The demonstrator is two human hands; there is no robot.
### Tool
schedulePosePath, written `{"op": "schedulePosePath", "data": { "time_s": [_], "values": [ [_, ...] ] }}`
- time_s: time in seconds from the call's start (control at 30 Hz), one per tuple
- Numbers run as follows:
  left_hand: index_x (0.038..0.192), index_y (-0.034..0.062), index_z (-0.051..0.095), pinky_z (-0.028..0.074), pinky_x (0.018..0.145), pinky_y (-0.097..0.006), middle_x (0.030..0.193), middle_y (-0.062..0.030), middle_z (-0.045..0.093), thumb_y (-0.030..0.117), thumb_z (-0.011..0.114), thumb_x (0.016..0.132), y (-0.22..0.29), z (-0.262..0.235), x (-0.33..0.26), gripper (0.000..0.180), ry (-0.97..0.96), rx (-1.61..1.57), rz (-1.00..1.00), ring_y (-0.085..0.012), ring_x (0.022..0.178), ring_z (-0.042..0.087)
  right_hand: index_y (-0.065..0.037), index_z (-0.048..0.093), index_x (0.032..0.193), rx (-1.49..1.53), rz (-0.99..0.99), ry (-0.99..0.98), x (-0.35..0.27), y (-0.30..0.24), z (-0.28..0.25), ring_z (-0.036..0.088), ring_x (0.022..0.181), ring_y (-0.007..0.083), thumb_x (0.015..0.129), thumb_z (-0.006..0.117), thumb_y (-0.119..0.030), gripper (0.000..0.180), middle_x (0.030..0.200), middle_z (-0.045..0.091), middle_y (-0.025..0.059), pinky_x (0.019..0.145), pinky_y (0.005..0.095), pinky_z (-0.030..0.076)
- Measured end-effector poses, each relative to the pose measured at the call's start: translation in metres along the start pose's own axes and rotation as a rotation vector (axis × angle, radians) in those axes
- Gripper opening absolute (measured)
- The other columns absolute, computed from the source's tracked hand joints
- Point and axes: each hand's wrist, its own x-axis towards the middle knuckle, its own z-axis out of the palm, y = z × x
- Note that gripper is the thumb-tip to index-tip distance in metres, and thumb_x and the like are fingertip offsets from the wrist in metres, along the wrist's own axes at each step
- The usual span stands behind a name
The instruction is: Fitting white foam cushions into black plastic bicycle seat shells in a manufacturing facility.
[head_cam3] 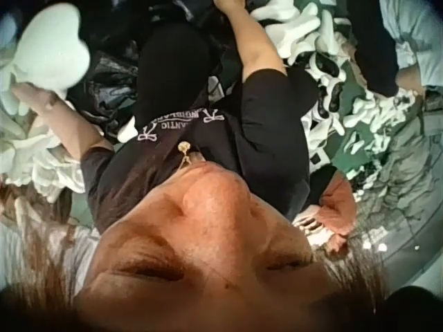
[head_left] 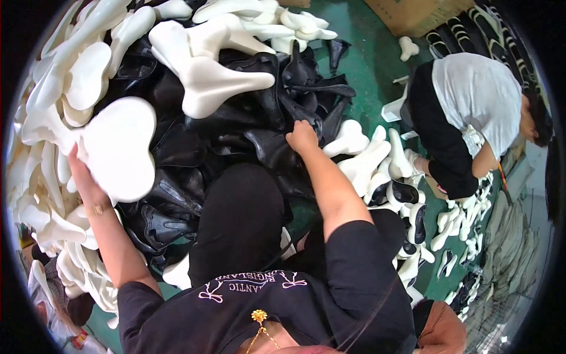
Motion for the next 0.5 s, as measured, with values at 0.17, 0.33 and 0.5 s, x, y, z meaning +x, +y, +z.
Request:
{"op": "schedulePosePath", "data": {
  "time_s": [0.17,0.33,0.5],
  "values": [
    [0.138,-0.0005,0.038,0.036,0.106,-0.044,0.14,-0.0171,0.045,0.045,0.041,0.092,-0.044,0.087,-0.079,0.065,0.002,-0.377,-0.239,-0.0297,0.123,0.047,0.0,0.065,0.082,0.41,0.066,0.016,-0.023,0.071,-0.102,0.064,0.078,0.0285,0.072,0.056,-0.018,0.023,0.077,0.065,0.0134,0.075,0.0369,0.05],
    [0.129,0.0014,0.048,0.051,0.089,-0.04,0.118,-0.0121,0.06,0.051,0.041,0.094,-0.074,0.125,-0.124,0.061,-0.336,-0.385,-0.358,-0.0254,0.1,0.061,0.004,0.056,0.114,1.5,0.034,-0.027,-0.137,0.064,-0.194,0.063,0.091,0.025,0.072,0.051,-0.01,0.044,0.107,0.063,0.0145,0.085,0.0355,0.049],
    [0.132,0.0033,0.044,0.045,0.096,-0.039,0.119,-0.0123,0.06,0.053,0.042,0.096,-0.13,0.153,-0.146,0.061,-0.481,-0.39,-0.389,-0.026,0.106,0.059,0.01,0.05,0.123,1.518,-0.147,0.313,-0.247,-0.004,-0.196,0.06,0.103,0.0278,0.078,0.047,-0.012,0.049,0.114,0.06,0.0172,0.096,0.0363,0.045]
  ]
}}
